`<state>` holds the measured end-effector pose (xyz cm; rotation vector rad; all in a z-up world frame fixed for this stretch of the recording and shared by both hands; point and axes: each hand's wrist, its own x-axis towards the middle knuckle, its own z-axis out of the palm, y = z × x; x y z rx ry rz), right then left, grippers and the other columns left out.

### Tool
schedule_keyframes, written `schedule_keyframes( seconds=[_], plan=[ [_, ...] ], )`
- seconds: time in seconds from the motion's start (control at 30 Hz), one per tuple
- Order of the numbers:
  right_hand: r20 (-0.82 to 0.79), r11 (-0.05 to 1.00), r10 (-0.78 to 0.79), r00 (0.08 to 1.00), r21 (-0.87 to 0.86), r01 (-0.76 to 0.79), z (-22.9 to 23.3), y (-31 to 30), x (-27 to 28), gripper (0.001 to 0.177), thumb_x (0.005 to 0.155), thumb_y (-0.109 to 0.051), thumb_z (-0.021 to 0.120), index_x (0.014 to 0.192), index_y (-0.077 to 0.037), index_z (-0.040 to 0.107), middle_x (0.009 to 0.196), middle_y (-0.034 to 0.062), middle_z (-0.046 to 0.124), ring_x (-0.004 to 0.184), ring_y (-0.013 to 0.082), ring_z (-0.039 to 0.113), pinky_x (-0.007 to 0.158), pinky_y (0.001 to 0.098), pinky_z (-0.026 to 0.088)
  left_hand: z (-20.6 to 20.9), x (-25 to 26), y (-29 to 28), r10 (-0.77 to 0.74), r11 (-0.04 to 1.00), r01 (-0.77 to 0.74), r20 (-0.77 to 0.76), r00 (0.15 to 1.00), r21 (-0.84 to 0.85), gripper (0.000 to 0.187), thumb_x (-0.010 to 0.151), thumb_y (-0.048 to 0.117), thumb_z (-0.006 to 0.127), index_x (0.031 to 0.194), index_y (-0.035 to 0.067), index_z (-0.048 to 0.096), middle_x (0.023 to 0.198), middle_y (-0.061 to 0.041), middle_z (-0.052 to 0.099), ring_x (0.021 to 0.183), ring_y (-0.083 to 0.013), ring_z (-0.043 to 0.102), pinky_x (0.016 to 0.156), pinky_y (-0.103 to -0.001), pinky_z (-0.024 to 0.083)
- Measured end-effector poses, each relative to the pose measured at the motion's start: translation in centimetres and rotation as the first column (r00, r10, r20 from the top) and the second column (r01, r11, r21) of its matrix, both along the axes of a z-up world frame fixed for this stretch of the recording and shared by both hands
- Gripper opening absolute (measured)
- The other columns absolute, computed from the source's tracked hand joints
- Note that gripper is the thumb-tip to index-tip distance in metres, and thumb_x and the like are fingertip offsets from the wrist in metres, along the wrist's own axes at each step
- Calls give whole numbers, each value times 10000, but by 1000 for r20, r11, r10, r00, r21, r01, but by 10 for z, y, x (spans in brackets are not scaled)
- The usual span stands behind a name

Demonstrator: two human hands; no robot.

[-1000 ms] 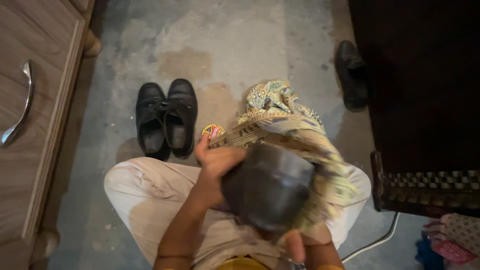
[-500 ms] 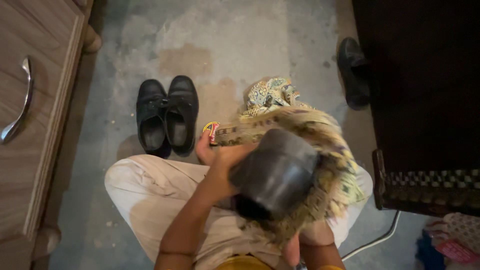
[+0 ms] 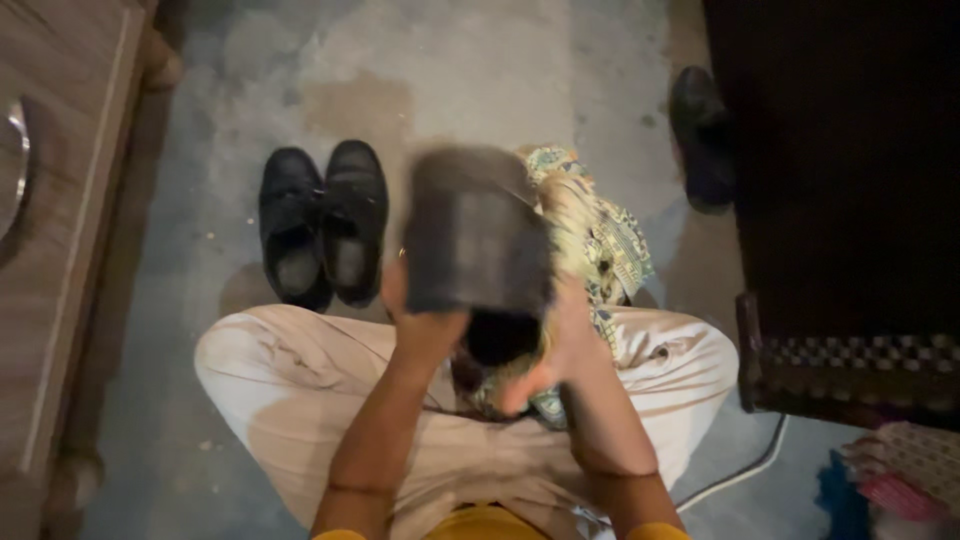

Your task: The person polishes a black leather shoe by hand using a patterned cloth, rubbing various parts of the upper and the sole.

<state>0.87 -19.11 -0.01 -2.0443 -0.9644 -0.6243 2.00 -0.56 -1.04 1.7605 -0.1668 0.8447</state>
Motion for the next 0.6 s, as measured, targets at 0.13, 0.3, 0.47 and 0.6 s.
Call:
schedule_keyframes(
  seconds=[0.13,0.3,0.47,0.6],
  plan=[
    [-32,998,57,998,7,-57,21,-12,-5,1198,613,-781,793,1472,-25,439,1452,198,477,1313,391,508,1210,483,376,34,-1,-2,-714,695,709,-227,662,-116,437,766,106,774,1169,-24,669,1023,-158,733,928,-322,725,825,-393,563],
    [-40,996,84,996,-5,-84,39,-38,-23,1225,608,-813,795,1478,-29,433,1453,193,472,1312,384,506,1209,480,378,31,-15,-19,-685,724,679,-254,683,-125,324,819,80,741,1125,-15,695,1003,-194,727,954,-325,750,832,-382,576],
    [76,994,107,991,26,-109,-6,2,-5,1253,603,-844,797,1483,-32,427,1455,188,466,1310,377,503,1209,477,379,20,-8,16,-98,960,119,-95,991,252,354,732,123,782,1068,31,719,882,-100,737,842,-280,723,903,-476,513],
    [138,991,123,983,38,-129,-20,15,-17,1276,599,-869,798,1488,-35,422,1456,184,462,1309,372,501,1208,474,380,36,-20,29,-174,909,153,-20,984,-388,398,990,224,683,1183,-99,555,1159,-115,618,1025,-289,617,915,-361,519]
  ],
)
